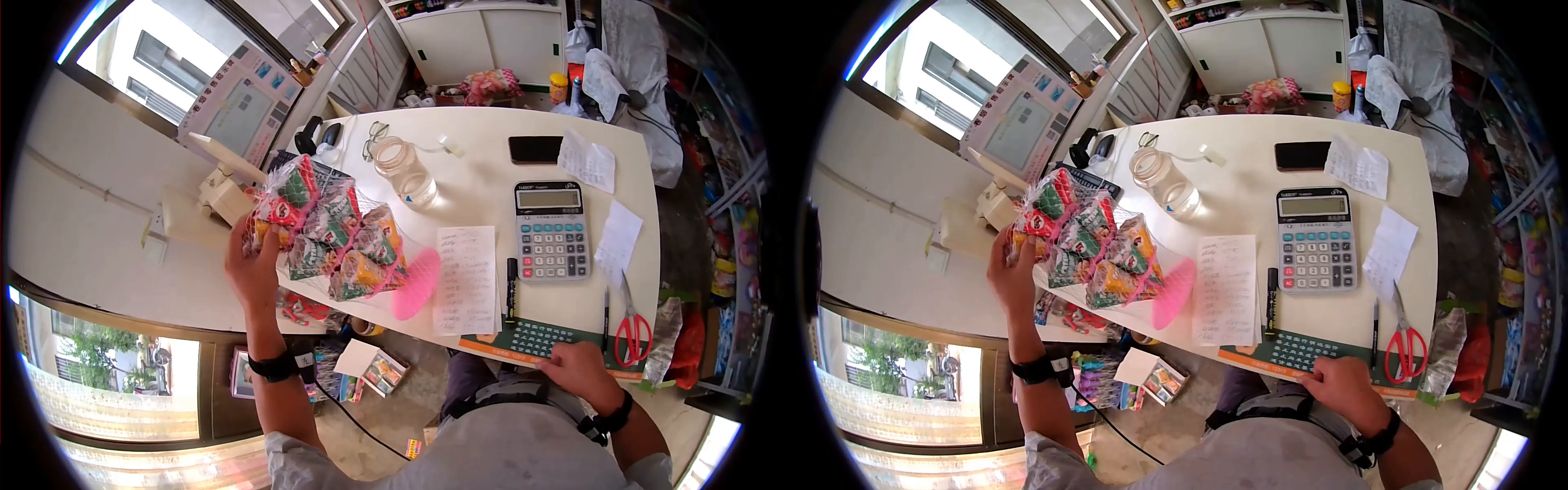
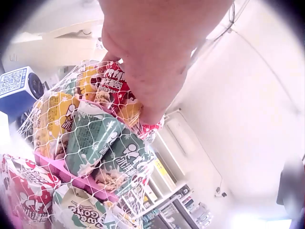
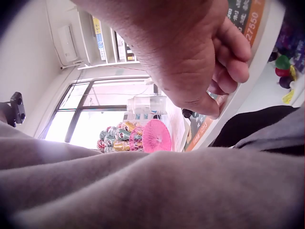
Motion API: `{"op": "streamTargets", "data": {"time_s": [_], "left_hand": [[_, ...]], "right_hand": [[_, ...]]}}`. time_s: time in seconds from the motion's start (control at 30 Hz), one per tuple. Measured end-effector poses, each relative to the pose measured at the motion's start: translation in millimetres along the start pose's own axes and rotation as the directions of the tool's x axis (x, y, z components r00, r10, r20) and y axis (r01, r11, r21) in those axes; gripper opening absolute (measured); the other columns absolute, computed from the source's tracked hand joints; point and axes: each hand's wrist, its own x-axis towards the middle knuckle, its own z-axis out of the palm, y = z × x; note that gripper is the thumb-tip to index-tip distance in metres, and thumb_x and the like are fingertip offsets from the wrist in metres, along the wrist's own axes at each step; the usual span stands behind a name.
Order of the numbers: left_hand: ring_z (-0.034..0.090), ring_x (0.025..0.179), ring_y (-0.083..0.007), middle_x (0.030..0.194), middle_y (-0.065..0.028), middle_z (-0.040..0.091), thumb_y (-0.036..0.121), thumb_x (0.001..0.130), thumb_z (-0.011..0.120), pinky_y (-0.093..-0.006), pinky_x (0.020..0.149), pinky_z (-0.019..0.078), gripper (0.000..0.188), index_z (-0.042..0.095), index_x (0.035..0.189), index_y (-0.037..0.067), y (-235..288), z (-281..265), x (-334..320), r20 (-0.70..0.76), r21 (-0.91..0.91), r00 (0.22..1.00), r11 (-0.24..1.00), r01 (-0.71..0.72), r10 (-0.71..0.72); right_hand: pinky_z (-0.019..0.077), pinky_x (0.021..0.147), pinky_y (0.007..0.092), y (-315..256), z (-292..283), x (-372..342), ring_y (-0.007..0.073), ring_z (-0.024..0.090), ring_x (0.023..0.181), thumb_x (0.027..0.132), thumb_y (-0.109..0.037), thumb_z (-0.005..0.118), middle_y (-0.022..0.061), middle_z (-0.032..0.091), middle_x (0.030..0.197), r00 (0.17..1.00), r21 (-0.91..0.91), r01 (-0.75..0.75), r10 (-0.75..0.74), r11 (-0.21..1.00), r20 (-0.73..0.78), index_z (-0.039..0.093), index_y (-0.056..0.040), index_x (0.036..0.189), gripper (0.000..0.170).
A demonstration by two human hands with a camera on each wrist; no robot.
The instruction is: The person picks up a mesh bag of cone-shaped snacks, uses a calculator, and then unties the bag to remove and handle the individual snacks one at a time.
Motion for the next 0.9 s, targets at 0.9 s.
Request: {"op": "streamTargets", "data": {"time_s": [0.9], "left_hand": [[0.06, 0.128, -0.0408, 0.134, -0.0154, 0.066, -0.008, 0.07, 0.068, -0.0488, 0.107, 0.0505, 0.06, 0.067, 0.128, 0.008, 32.5, -51.0, -56.1, 0.274, 0.299, 0.781, 0.722, -0.624, 0.562]], "right_hand": [[0.0551, 0.062, 0.0467, 2.7, 2.5, -3.3, 0.037, 0.07, 0.066, 0.083, -0.047, 0.079, 0.0134, 0.07, 0.067, 1.0, -0.043, 0.025, -0.025, 0.999, 0.015, 0.073, -0.0091, 0.073, 0.04]]}}
